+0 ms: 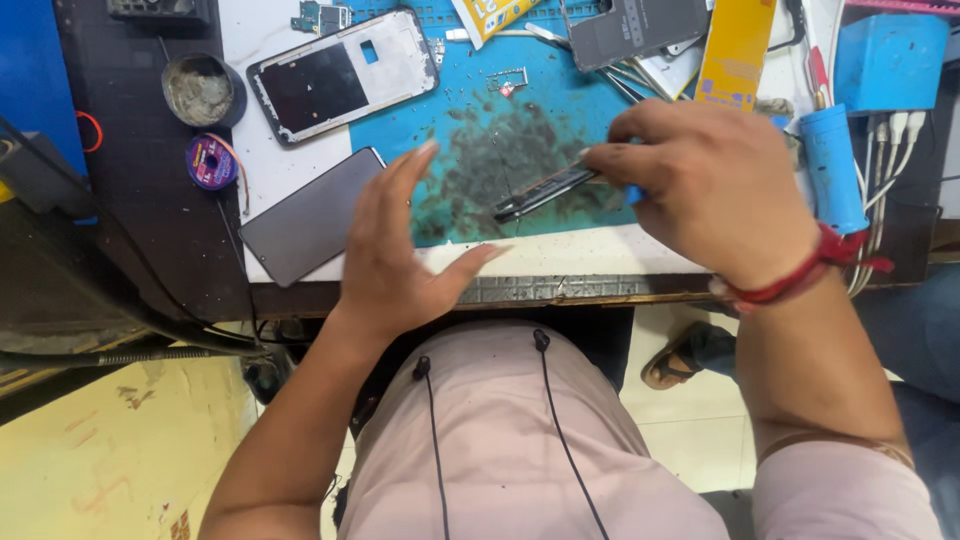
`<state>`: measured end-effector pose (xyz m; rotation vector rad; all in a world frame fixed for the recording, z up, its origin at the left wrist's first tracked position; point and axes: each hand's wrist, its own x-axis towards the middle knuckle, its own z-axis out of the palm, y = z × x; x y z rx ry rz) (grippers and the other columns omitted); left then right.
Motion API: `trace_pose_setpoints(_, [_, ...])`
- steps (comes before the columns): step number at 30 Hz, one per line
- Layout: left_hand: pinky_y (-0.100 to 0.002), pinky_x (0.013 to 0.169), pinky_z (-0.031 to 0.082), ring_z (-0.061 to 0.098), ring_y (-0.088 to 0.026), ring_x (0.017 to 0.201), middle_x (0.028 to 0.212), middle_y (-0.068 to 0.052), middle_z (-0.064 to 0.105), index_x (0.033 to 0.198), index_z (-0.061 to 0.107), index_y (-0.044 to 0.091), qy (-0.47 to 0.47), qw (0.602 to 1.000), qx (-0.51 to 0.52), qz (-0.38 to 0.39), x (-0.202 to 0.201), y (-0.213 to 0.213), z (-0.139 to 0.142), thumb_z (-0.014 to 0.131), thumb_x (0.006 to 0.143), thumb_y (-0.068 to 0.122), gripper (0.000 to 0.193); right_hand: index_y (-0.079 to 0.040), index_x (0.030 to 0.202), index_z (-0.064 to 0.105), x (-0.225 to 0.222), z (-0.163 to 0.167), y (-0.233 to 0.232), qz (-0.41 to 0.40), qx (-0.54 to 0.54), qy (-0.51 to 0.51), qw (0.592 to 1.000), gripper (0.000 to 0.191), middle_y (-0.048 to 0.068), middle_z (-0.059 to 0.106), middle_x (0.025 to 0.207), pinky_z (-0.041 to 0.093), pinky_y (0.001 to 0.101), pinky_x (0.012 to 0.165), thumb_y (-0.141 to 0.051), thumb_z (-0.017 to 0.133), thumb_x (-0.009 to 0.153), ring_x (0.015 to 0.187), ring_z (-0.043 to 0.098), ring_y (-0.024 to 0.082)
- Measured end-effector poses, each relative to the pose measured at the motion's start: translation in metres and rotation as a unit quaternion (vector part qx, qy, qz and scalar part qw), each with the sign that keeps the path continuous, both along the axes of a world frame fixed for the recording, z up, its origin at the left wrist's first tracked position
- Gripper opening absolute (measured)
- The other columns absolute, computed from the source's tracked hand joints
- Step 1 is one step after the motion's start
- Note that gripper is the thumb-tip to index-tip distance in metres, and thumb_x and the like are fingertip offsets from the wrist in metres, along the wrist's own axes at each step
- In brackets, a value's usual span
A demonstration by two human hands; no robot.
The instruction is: The person disassembles a smartphone, removes the back cover, and uses a hot air gun to heat the device. They then wipe the screen with a cloth and use a screwdriver to remove screws and adjust internal components. The person continues to manipulate the phone's internal parts and reassemble the device.
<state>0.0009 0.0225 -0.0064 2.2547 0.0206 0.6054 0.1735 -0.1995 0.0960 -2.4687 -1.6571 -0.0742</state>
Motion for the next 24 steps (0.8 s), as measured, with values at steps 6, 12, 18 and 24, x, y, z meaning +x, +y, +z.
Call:
trace_pose_setpoints(6, [-0.042,0.083,0.054,0.071,-0.03,0.09,0.101,-0.011,0.074,0.132,0.064,0.006,0.016,1.0,-0.007,-0.021,0.033,-0.021,-0.01,0.077,0.094,0.013,0.041,-0.004,0.116,0.07,-0.001,-0.024,0.008,-0.051,0.129,0.052,0.989,0.039,0.014,0.067,0.111,0.053,0.0441,0.081,-0.015,0.077,0.079,0.096,0.066,0.035])
trace_pose_setpoints(12, [-0.041,0.077,0.054,0.07,-0.031,0.084,0.098,-0.014,0.073,0.125,0.067,0.004,0.003,1.0,-0.009,0.023,0.024,-0.016,-0.031,0.075,0.096,0.007,0.029,-0.001,0.131,0.064,-0.017,-0.078,-0.006,-0.184,0.262,0.144,0.936,0.031,0.014,0.064,0.111,0.052,0.0417,0.095,0.004,0.054,0.102,0.107,0.065,0.032])
trace_pose_setpoints(18, [-0.038,0.081,0.055,0.07,-0.031,0.089,0.106,-0.016,0.073,0.137,0.06,0.004,-0.006,0.999,-0.034,0.024,0.021,-0.018,-0.036,0.073,0.1,0.006,0.039,-0.008,0.114,0.074,-0.032,-0.124,-0.004,-0.229,0.231,0.096,0.941,0.015,0.01,0.07,0.099,0.052,0.0393,0.078,-0.003,0.074,0.101,0.089,0.067,0.029])
trace_pose_setpoints(24, [-0.038,0.074,0.053,0.066,-0.028,0.077,0.093,-0.012,0.072,0.139,0.061,0.005,0.005,1.0,-0.012,0.027,0.016,-0.029,-0.027,0.076,0.097,0.004,0.044,-0.012,0.114,0.077,-0.029,-0.115,-0.012,-0.232,0.167,0.002,0.958,0.016,0.007,0.068,0.102,0.051,0.0403,0.078,-0.005,0.074,0.099,0.095,0.065,0.03])
